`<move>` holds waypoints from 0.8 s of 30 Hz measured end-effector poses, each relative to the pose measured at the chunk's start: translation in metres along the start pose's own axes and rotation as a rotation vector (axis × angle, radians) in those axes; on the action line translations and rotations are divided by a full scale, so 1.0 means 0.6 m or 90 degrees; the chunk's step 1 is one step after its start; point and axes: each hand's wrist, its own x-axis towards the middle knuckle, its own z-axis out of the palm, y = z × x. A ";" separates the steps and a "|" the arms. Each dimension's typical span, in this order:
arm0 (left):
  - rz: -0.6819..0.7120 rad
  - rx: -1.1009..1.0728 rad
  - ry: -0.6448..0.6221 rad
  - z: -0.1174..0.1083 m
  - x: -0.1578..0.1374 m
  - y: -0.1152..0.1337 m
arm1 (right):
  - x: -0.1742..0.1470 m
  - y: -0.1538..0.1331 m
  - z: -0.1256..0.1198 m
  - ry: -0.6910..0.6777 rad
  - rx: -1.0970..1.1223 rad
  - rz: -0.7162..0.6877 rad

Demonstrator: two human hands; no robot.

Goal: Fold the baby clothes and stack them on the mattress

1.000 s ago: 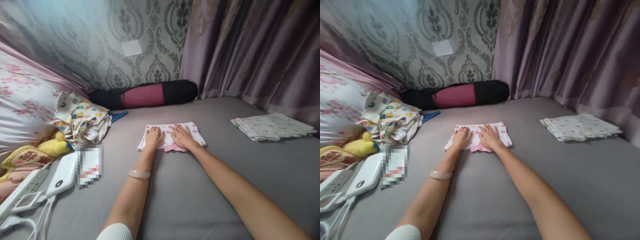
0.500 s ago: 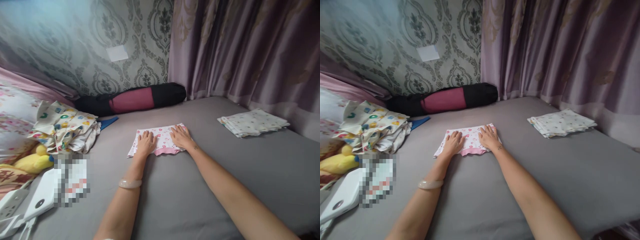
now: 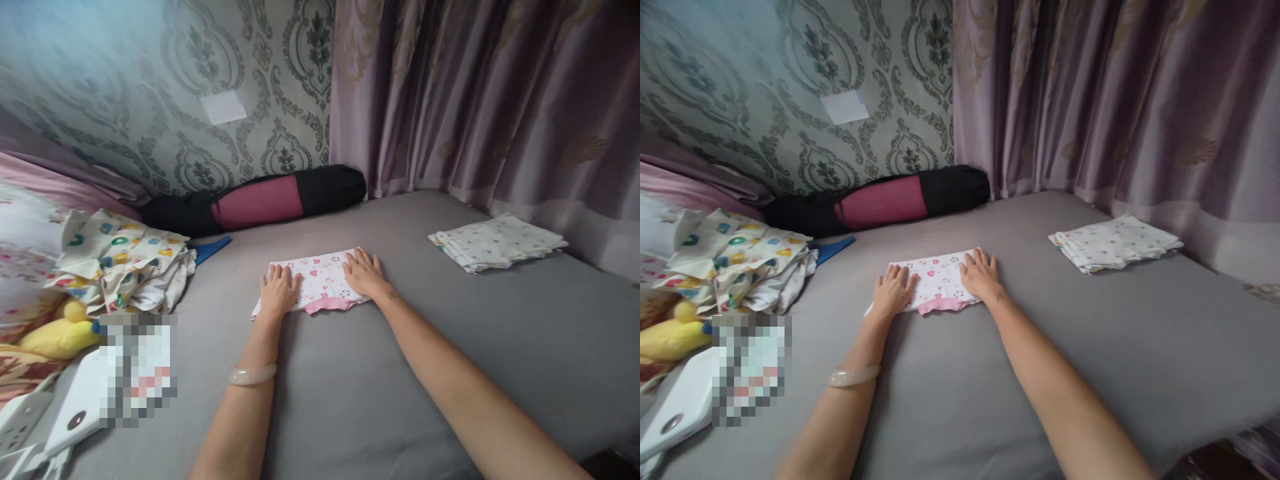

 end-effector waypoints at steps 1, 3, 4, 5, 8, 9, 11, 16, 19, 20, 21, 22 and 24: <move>-0.008 -0.008 -0.013 0.001 0.001 -0.003 | -0.001 0.000 0.001 -0.004 -0.003 0.001; -0.020 -0.024 -0.035 0.004 0.002 -0.008 | -0.002 -0.001 0.004 -0.002 -0.007 0.001; -0.023 -0.030 -0.042 0.006 0.003 -0.010 | -0.002 -0.002 0.005 0.002 -0.008 0.002; -0.023 -0.034 -0.046 0.007 0.003 -0.011 | -0.002 -0.002 0.006 0.004 -0.006 0.003; -0.018 -0.047 -0.051 0.009 0.005 -0.014 | 0.003 0.003 0.005 -0.013 0.024 0.011; -0.020 -0.053 -0.048 0.009 0.006 -0.015 | 0.006 0.007 0.004 -0.021 0.047 0.016; -0.023 -0.061 -0.034 0.010 0.008 -0.018 | 0.013 0.018 -0.002 -0.026 0.117 0.030; -0.049 -0.081 0.044 0.016 0.014 -0.026 | 0.029 0.058 -0.026 0.001 0.365 0.149; -0.086 -0.082 0.100 0.013 0.016 -0.034 | 0.031 0.086 -0.041 -0.020 0.401 0.231; -0.111 -0.076 0.113 0.010 0.016 -0.037 | 0.030 0.094 -0.044 -0.036 0.392 0.246; -0.141 -0.067 0.121 0.006 0.015 -0.041 | 0.029 0.102 -0.047 -0.053 0.380 0.256; -0.171 -0.058 0.122 0.001 0.014 -0.045 | 0.028 0.108 -0.049 -0.067 0.368 0.260; -0.222 -0.045 0.101 -0.011 0.012 -0.053 | 0.027 0.116 -0.051 -0.084 0.345 0.259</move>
